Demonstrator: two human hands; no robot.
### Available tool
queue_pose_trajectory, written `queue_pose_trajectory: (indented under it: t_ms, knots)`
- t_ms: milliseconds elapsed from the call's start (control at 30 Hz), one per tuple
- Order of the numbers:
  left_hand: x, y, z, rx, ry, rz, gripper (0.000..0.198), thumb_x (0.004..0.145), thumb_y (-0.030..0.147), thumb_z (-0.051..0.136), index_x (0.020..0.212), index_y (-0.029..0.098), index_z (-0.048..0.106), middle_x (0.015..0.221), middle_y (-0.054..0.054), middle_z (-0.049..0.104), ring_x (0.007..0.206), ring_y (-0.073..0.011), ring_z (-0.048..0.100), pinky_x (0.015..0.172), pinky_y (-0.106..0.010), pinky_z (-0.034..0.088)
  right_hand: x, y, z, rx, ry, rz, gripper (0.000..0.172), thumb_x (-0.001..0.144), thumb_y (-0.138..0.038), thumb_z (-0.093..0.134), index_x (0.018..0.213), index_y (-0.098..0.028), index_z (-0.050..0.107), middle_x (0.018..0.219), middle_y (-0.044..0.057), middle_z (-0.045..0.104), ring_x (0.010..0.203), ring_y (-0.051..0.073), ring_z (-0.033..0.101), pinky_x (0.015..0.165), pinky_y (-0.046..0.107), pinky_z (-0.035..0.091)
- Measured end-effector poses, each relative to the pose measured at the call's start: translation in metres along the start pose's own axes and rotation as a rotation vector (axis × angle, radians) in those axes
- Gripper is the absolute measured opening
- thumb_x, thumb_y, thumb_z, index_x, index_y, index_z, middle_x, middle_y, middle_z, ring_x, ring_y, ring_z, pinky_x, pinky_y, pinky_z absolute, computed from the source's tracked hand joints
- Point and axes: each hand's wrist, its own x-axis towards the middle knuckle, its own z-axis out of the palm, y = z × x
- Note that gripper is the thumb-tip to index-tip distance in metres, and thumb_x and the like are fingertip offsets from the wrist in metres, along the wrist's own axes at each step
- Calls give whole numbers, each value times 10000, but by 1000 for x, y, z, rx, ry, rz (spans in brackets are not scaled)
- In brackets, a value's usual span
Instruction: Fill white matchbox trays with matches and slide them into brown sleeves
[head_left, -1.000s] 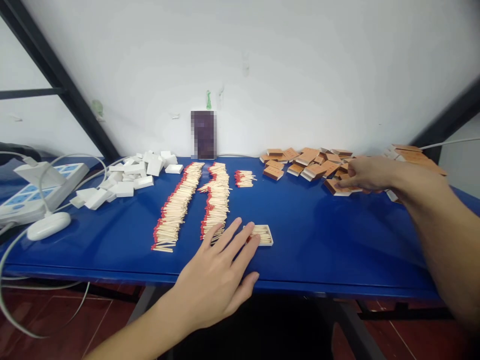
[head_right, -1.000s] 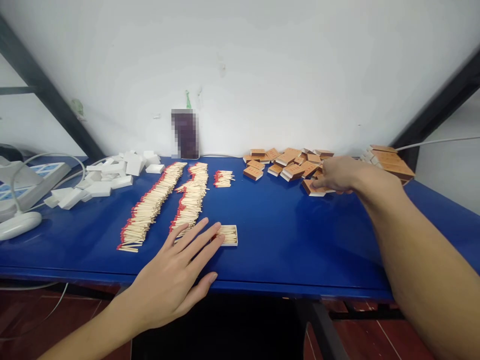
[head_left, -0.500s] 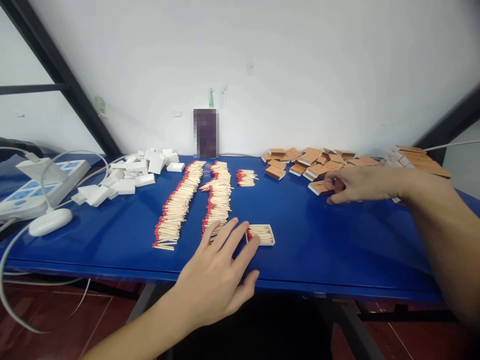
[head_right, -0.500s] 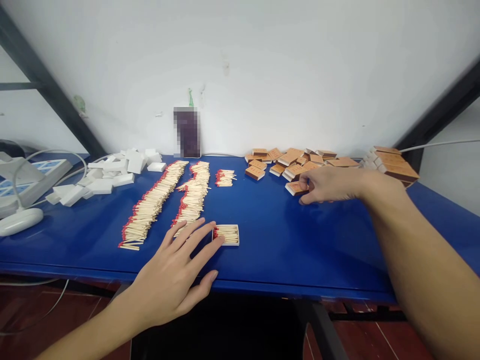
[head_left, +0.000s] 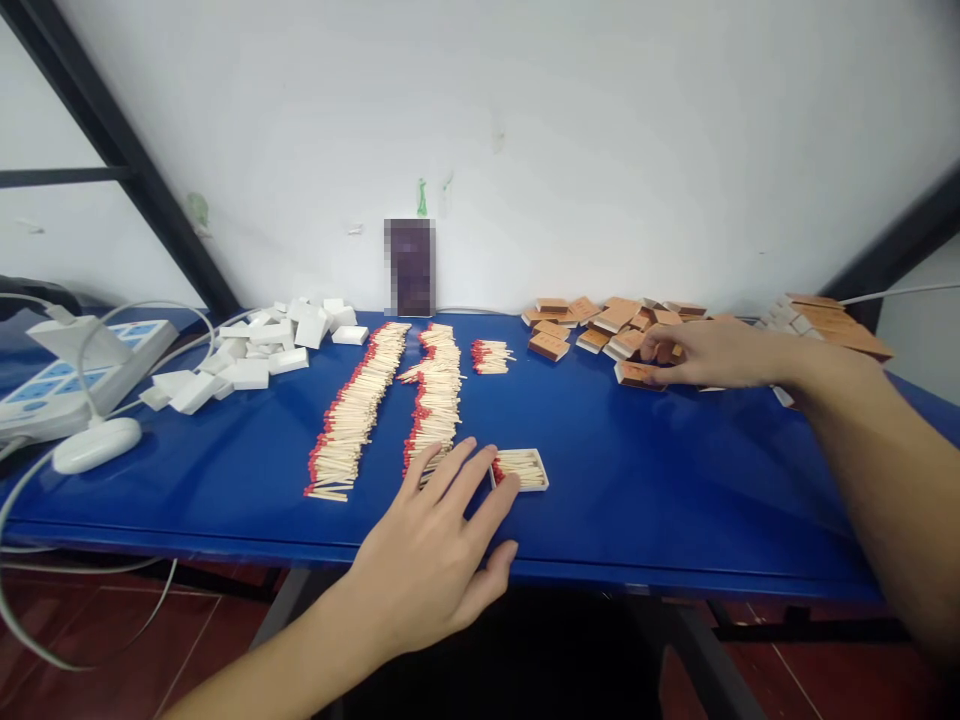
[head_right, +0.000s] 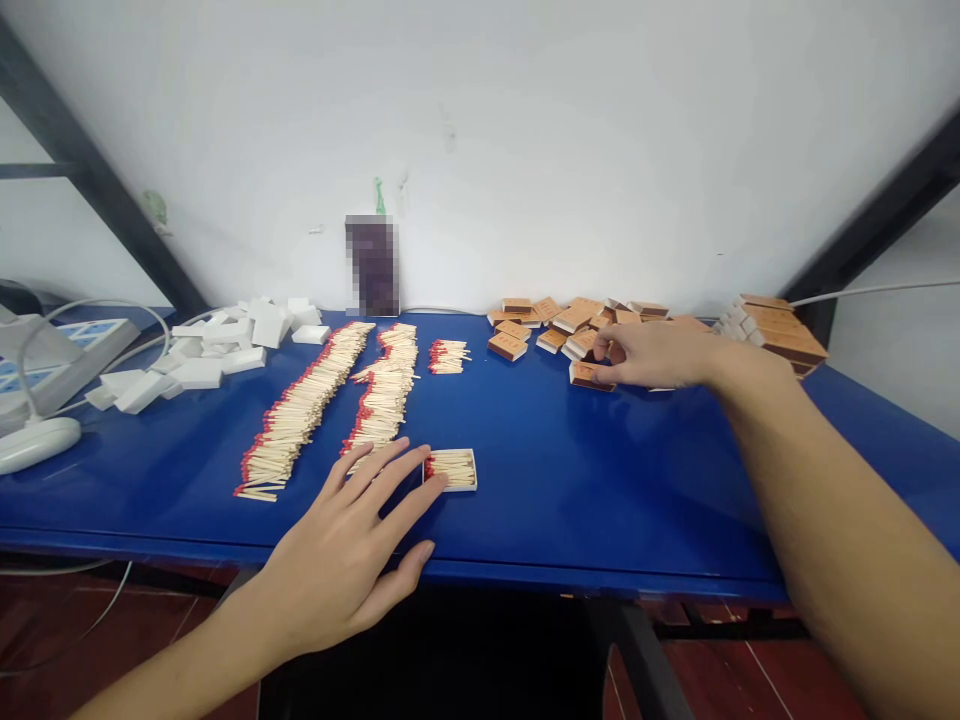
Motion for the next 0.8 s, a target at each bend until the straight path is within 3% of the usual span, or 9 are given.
queue_pose_trajectory:
  t_ms: [100,233,333,433,600,800]
  knots:
    - [0,0,0,-1,-2,3,441,995,358,419,1373,157,527,1410,-151,527,1365,-343,429,1120,-544,356,7,3,4,14,-91,0,394,811,-490,597,1088,-210,569,1080,113,667,919,272,622,757,360,432]
    - [0,0,1,-12,-11,0,445,990,359,434,1380,163,520,1418,-150,520,1365,-343,429,1128,-546,349,3,-7,5,69,-108,-154,348,835,-456,580,1068,-197,585,1033,109,660,870,253,618,749,363,445]
    - [0,0,1,-22,-14,-5,441,984,357,449,1376,169,524,1413,-146,525,1364,-342,431,1130,-545,350,-10,-27,1,146,-171,-255,416,817,-509,613,1081,-189,611,977,99,653,841,241,618,735,360,457]
    - [-1,0,0,-23,-14,-7,437,982,355,452,1371,170,529,1412,-147,525,1362,-342,434,1134,-551,345,-26,-57,-1,183,-287,-299,441,759,-442,676,1124,-201,624,909,70,639,783,226,609,694,351,461]
    - [0,0,0,-24,-19,-8,441,984,356,438,1370,165,534,1404,-148,536,1337,-342,465,1123,-549,362,-45,-100,2,201,-282,-501,339,735,-406,691,1022,-238,624,931,44,632,752,210,584,639,326,440]
    - [0,0,1,13,28,6,439,992,353,429,1366,154,542,1380,-158,564,1304,-333,509,1089,-538,409,-50,-112,6,256,-265,-558,348,733,-462,708,982,-232,630,908,37,618,783,212,572,653,310,426]
